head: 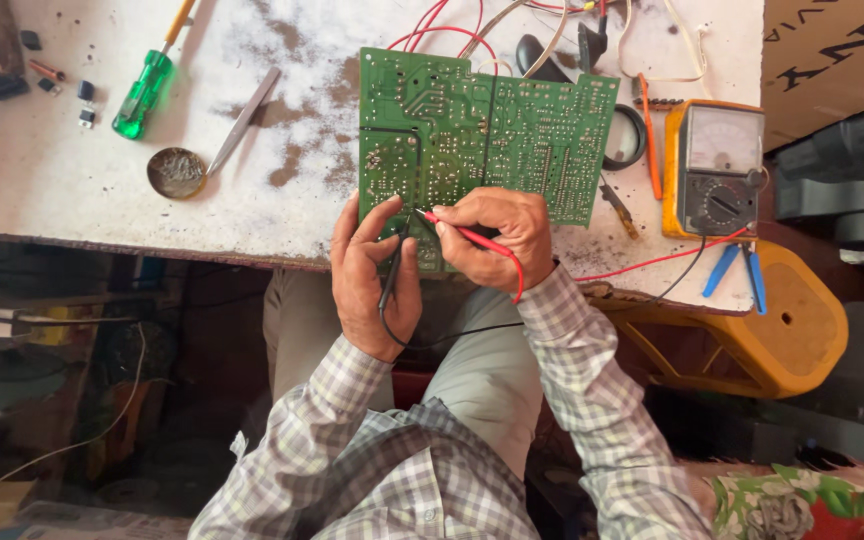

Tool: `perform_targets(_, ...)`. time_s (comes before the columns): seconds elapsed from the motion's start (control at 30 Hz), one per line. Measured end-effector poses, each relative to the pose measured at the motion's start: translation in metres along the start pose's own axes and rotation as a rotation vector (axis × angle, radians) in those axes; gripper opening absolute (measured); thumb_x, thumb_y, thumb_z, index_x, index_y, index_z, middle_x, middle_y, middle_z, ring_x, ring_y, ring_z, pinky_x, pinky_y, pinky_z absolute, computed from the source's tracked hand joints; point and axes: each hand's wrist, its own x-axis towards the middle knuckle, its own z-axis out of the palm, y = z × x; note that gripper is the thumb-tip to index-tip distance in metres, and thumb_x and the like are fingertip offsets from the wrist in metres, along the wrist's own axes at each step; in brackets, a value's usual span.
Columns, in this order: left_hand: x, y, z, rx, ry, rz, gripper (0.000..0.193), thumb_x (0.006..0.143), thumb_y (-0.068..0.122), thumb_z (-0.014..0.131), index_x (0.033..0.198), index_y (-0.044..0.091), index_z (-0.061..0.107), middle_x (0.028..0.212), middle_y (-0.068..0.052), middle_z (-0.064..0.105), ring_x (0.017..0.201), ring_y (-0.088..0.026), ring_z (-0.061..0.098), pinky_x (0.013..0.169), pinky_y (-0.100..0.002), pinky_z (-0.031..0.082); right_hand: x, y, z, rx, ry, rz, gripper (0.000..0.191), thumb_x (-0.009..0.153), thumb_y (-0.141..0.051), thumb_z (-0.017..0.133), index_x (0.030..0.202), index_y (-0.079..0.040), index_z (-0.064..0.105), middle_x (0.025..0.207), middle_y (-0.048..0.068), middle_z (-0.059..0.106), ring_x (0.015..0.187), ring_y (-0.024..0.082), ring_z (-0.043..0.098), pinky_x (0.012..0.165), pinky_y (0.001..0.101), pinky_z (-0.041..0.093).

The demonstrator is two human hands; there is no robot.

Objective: The person uses multimeter probes to test points on a circuit board, then flips the board to test the solder side. They use a magnifying glass to inspect the board closely and point with a small tool.

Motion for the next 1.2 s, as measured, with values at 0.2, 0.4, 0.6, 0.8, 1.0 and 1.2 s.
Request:
perform_targets(0.2, -0.001, -0.001, 0.003, 0.01, 0.02, -0.027, 0.02, 0.099, 0.0, 0.07, 0.107, 0.001, 0.051, 0.135, -0.019, 0.067, 0.144, -0.045, 0.049, 0.119, -0.049, 0.042, -0.003, 0.002, 0.003, 0.052, -0.001, 0.04, 0.013, 0.088, 0.004, 0.075, 0.1, -0.003, 0.075, 0.084, 0.01, 0.074, 0.072, 0.014, 0.072, 0.064, 0.027, 0.056)
perform_targets(0.4, 0.001, -0.002, 0.005, 0.017, 0.043, -0.013, 0.02, 0.098, 0.001, 0.07, 0.107, 0.002, 0.052, 0.134, -0.019, 0.067, 0.143, -0.046, 0.049, 0.118, -0.05, 0.042, -0.001, 0.002, 0.005, 0.044, -0.001, 0.041, 0.013, 0.089, 0.003, 0.076, 0.101, -0.003, 0.075, 0.084, 0.01, 0.074, 0.071, 0.014, 0.071, 0.064, 0.0269, 0.056)
perform_targets(0.6, 0.002, -0.003, 0.008, -0.006, 0.032, -0.038, 0.018, 0.099, 0.0, 0.069, 0.106, 0.001, 0.052, 0.135, -0.019, 0.066, 0.144, -0.046, 0.05, 0.119, -0.051, 0.042, 0.0, 0.004, 0.004, 0.02, 0.006, 0.056, 0.013, 0.088, 0.002, 0.075, 0.1, -0.004, 0.076, 0.083, 0.008, 0.074, 0.072, 0.013, 0.072, 0.064, 0.0269, 0.056)
perform_targets(0.8, -0.002, -0.003, 0.016, 0.057, 0.008, -0.092, 0.012, 0.101, 0.008, 0.069, 0.1, 0.003, 0.058, 0.134, -0.017, 0.067, 0.141, -0.044, 0.053, 0.119, -0.052, 0.041, -0.001, 0.014, 0.001, 0.042, 0.028, -0.006, 0.012, 0.087, -0.001, 0.077, 0.096, -0.008, 0.073, 0.082, 0.006, 0.072, 0.071, 0.013, 0.07, 0.062, 0.0272, 0.057)
perform_targets(1.0, -0.011, 0.009, 0.028, -0.015, 0.009, -0.096, 0.027, 0.119, 0.018, 0.066, 0.106, 0.001, 0.05, 0.143, -0.016, 0.065, 0.146, -0.039, 0.051, 0.124, -0.045, 0.041, -0.012, 0.012, -0.017, -0.036, 0.002, 0.04, 0.017, 0.089, -0.009, 0.078, 0.105, -0.013, 0.075, 0.084, 0.003, 0.072, 0.071, 0.015, 0.071, 0.062, 0.0264, 0.057)
perform_targets(1.2, -0.007, 0.025, 0.029, -0.097, 0.02, -0.089, 0.026, 0.118, 0.02, 0.066, 0.112, 0.0, 0.051, 0.144, -0.017, 0.06, 0.144, -0.04, 0.049, 0.119, -0.043, 0.043, -0.017, 0.008, -0.026, -0.007, -0.05, 0.101, 0.019, 0.09, -0.014, 0.078, 0.108, -0.015, 0.075, 0.084, 0.001, 0.073, 0.073, 0.013, 0.073, 0.066, 0.0241, 0.058)
